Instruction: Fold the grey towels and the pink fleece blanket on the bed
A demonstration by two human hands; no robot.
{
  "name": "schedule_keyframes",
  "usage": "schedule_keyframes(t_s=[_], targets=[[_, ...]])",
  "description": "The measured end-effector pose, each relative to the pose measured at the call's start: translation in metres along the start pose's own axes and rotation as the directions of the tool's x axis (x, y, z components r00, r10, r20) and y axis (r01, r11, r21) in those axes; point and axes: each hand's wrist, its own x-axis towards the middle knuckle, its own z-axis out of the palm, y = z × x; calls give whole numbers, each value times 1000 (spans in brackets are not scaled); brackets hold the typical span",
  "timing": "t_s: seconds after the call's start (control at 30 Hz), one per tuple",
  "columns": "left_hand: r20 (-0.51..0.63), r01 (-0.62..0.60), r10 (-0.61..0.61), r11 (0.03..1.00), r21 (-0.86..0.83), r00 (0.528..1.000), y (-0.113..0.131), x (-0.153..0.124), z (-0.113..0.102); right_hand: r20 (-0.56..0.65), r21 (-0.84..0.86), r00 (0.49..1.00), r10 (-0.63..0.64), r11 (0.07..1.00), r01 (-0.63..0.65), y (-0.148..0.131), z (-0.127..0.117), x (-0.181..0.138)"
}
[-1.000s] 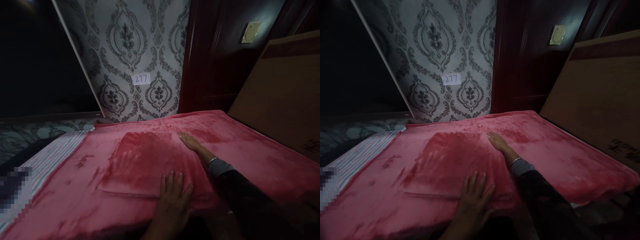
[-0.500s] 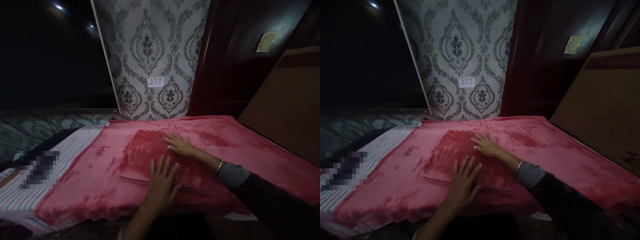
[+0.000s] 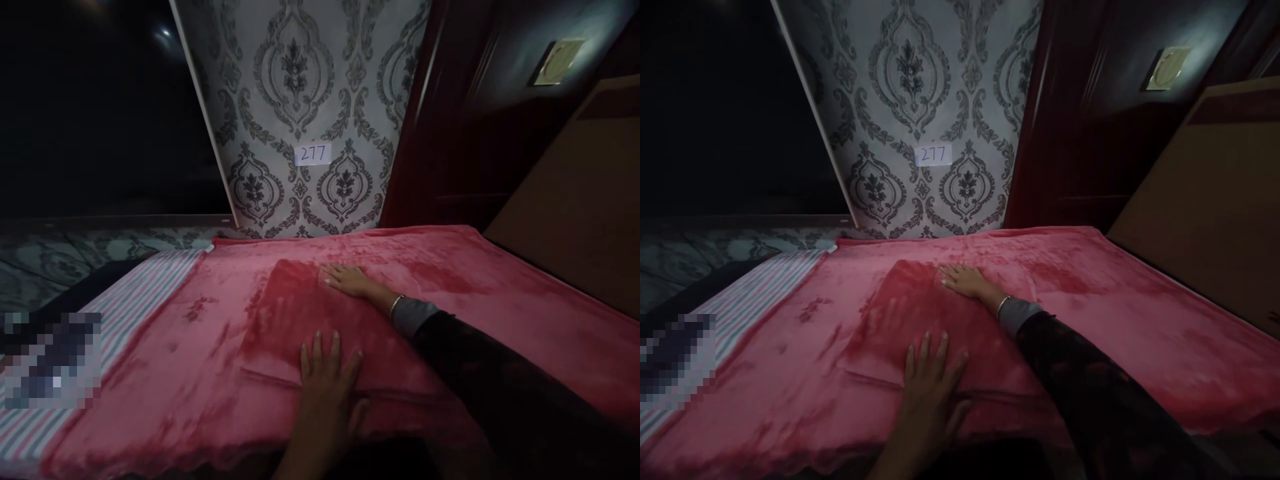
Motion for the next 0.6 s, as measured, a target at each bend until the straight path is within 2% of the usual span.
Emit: schedule_keyframes(t_s=[0.2, 0.37, 0.5, 0.6], targets=[[45, 15, -14, 999, -29, 999, 3, 1, -4, -43, 0, 999, 20, 1000, -20, 3, 9, 1], [16, -12, 12, 999, -39, 1000, 2, 0, -10, -31, -1, 998, 55, 998, -56, -2, 3, -5], [-138, 5, -11, 999, -42, 990, -14, 4, -32, 2, 2, 997, 83, 997, -83, -18, -13, -2], [-269, 131, -130, 991, -13, 954, -37, 11, -56, -19, -4, 999, 28, 1000, -28, -41, -24, 7]])
